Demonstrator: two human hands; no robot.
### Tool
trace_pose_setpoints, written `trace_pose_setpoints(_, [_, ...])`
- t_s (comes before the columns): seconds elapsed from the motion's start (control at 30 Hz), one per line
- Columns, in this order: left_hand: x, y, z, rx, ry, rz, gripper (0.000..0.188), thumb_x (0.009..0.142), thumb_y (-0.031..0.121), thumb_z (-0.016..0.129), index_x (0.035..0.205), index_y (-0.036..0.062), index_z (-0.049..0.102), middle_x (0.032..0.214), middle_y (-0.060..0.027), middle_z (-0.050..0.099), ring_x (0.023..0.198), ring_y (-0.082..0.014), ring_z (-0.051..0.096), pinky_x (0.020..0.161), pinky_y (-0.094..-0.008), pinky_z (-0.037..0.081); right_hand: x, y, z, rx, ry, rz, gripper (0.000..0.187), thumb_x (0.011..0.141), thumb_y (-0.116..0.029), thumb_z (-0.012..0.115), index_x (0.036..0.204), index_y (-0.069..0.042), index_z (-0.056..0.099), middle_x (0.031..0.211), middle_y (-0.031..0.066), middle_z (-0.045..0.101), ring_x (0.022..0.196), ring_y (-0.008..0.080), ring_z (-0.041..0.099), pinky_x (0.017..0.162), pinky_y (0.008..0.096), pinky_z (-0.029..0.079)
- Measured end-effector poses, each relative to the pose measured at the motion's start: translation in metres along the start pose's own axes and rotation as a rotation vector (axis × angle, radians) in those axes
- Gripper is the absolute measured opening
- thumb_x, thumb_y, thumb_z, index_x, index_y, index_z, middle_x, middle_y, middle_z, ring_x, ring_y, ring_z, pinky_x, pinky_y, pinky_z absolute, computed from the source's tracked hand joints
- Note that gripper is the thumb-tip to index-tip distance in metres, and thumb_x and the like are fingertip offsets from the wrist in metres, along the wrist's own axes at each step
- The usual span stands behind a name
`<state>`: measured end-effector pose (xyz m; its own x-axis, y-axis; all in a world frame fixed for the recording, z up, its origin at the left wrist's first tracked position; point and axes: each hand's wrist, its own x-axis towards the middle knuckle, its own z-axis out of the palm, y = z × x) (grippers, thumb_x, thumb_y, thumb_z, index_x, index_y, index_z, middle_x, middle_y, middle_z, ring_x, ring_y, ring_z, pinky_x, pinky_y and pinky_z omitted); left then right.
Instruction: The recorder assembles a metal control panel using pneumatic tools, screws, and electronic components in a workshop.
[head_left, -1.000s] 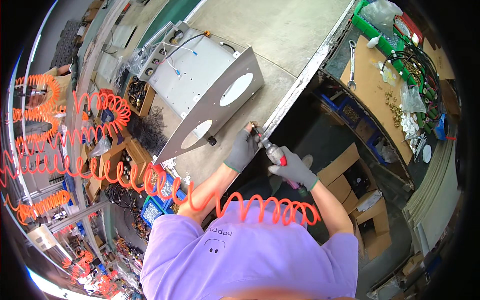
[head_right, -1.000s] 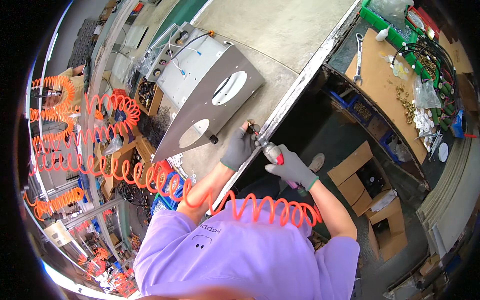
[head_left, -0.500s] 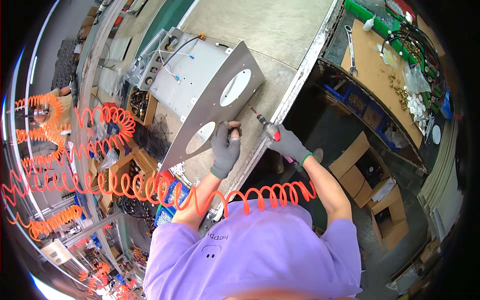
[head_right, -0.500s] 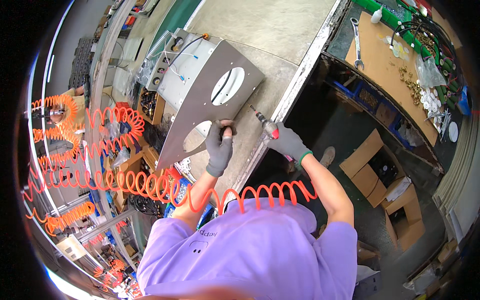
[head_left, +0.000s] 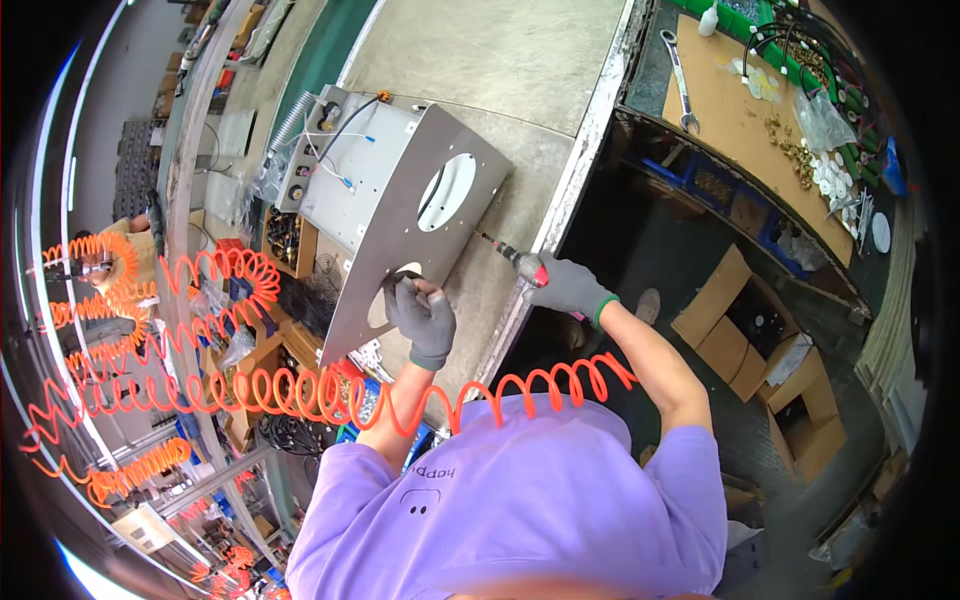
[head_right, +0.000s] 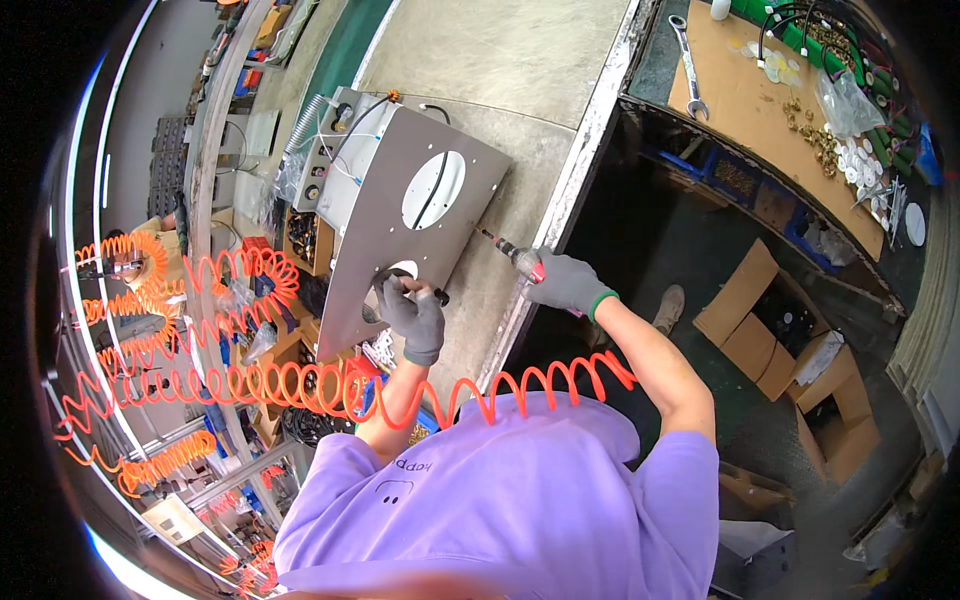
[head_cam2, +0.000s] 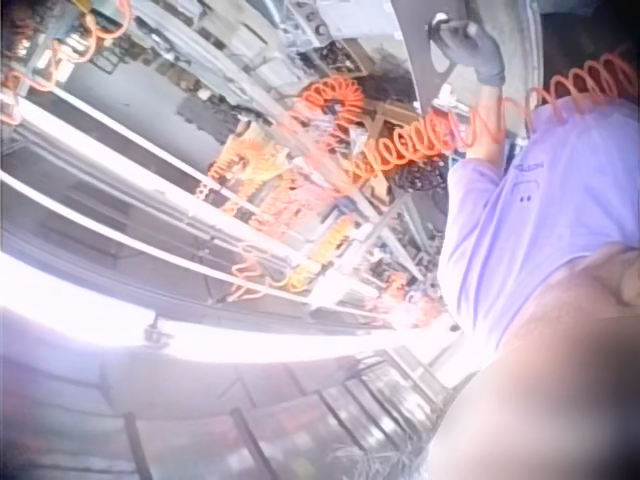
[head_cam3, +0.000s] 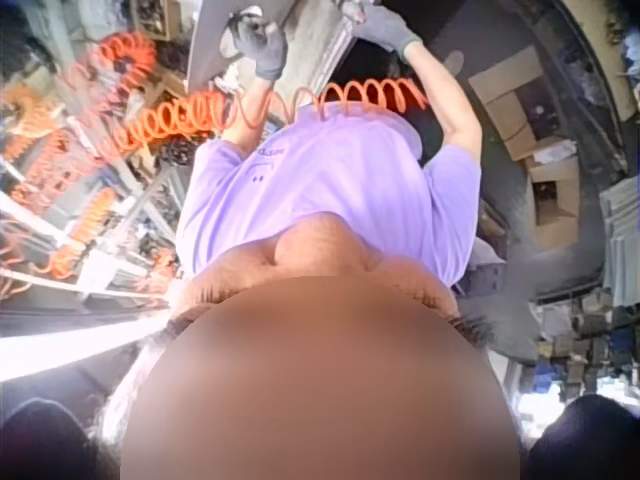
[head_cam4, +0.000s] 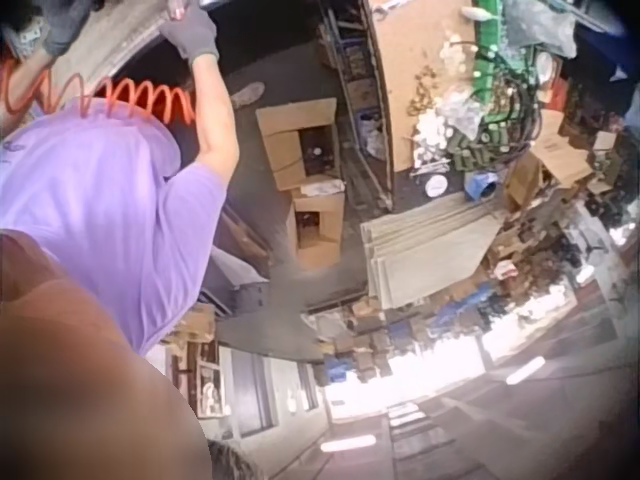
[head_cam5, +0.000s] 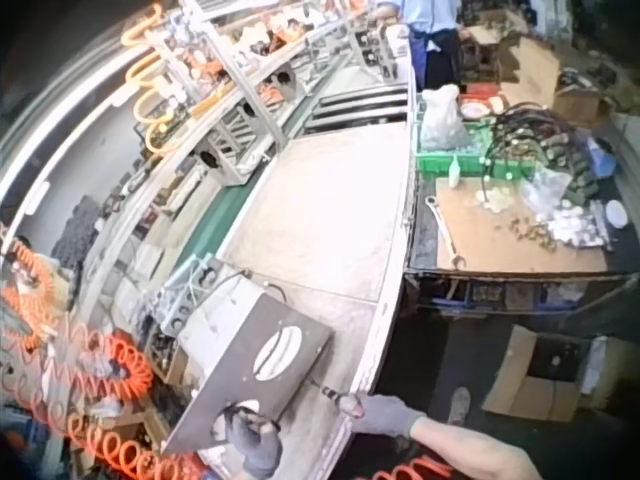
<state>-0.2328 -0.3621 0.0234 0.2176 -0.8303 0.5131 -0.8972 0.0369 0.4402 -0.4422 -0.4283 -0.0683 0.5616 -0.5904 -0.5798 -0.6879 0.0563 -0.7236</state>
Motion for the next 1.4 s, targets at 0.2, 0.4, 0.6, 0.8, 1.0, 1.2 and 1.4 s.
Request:
trace_pose_setpoints(0.2, [0.0, -0.016, 0.006, -0.033, -0.129, -0.235, 0.021, 0.073, 0.011, 0.064, 0.088, 0.0018, 0.053, 0.08, -0.0124, 0.057, 0.075, -0.0247, 0.056, 0.066, -0.0395, 0.045, 0.001, -0.004, -0.001, 0.018, 0.015, -0.001, 0.064, 0.069, -0.044, 0.062, 0.12, -0.007, 0.045, 0.099, 0.0188, 0.063, 0.092, 0.0352, 0.062, 0.08, 0.0425, 0.048])
trace_pose_setpoints(0.4, [0.037, -0.033, 0.013, -0.388, -0.363, -0.389, 0.048, 0.087, 0.029, 0.064, 0.125, 0.0023, 0.051, 0.101, -0.0082, 0.063, 0.092, -0.0187, 0.059, 0.085, -0.0292, 0.045, -0.002, -0.011, -0.004, 0.036, -0.008, -0.015, 0.062, 0.069, -0.043, 0.063, 0.116, -0.006, 0.046, 0.1, 0.0193, 0.063, 0.093, 0.0358, 0.062, 0.081, 0.0427, 0.048])
trace_pose_setpoints(0.6, [0.062, -0.011, 0.017, -0.663, -0.3, -0.263, 0.031, 0.092, 0.019, 0.056, 0.117, 0.0014, 0.058, 0.102, -0.0067, 0.065, 0.096, -0.0161, 0.058, 0.089, -0.0287, 0.043, 0.02, 0.019, 0.021, 0.225, 0.033, -0.111, 0.068, 0.069, -0.044, 0.068, 0.12, -0.004, 0.048, 0.102, 0.0199, 0.061, 0.091, 0.0313, 0.061, 0.08, 0.0393, 0.047])
trace_pose_setpoints(0.8, [0.051, 0.004, 0.01, -0.695, -0.326, -0.122, 0.024, 0.093, 0.01, 0.051, 0.114, 0.0006, 0.056, 0.097, -0.0071, 0.062, 0.094, -0.0165, 0.057, 0.086, -0.0315, 0.044, -0.009, 0.018, 0.033, 0.405, 0.089, -0.15, 0.063, 0.067, -0.039, 0.071, 0.113, -0.002, 0.048, 0.101, 0.0233, 0.061, 0.093, 0.0357, 0.062, 0.081, 0.0405, 0.048])
trace_pose_setpoints(1.0, [0.044, 0.034, 0.003, -0.869, -0.321, -0.178, 0.027, 0.092, 0.014, 0.053, 0.116, 0.0013, 0.054, 0.098, -0.0081, 0.063, 0.093, -0.017, 0.058, 0.085, -0.0322, 0.045, -0.057, 0.026, 0.027, 0.305, 0.151, -0.03, 0.06, 0.067, -0.039, 0.069, 0.109, -0.004, 0.045, 0.097, 0.0236, 0.061, 0.092, 0.0409, 0.06, 0.079, 0.0437, 0.047])
trace_pose_setpoints(1.2, [0.015, 0.045, 0.028, -0.778, -0.386, -0.184, 0.021, 0.092, 0.01, 0.049, 0.106, 0.0012, 0.062, 0.096, -0.0067, 0.065, 0.093, -0.0149, 0.059, 0.082, -0.0282, 0.045, -0.073, 0.043, 0.001, 0.172, 0.117, 0.057, 0.061, 0.067, -0.04, 0.068, 0.112, -0.005, 0.045, 0.095, 0.023, 0.062, 0.09, 0.0402, 0.06, 0.078, 0.0447, 0.047])
trace_pose_setpoints(1.4, [0.013, 0.039, 0.037, -0.747, -0.445, -0.159, 0.022, 0.092, 0.01, 0.05, 0.106, 0.0019, 0.064, 0.101, -0.0063, 0.066, 0.095, -0.0145, 0.058, 0.084, -0.0284, 0.044, -0.061, 0.063, 0.01, 0.08, 0.101, 0.043, 0.062, 0.067, -0.042, 0.065, 0.113, -0.006, 0.044, 0.094, 0.022, 0.062, 0.089, 0.0397, 0.061, 0.078, 0.0454, 0.048])
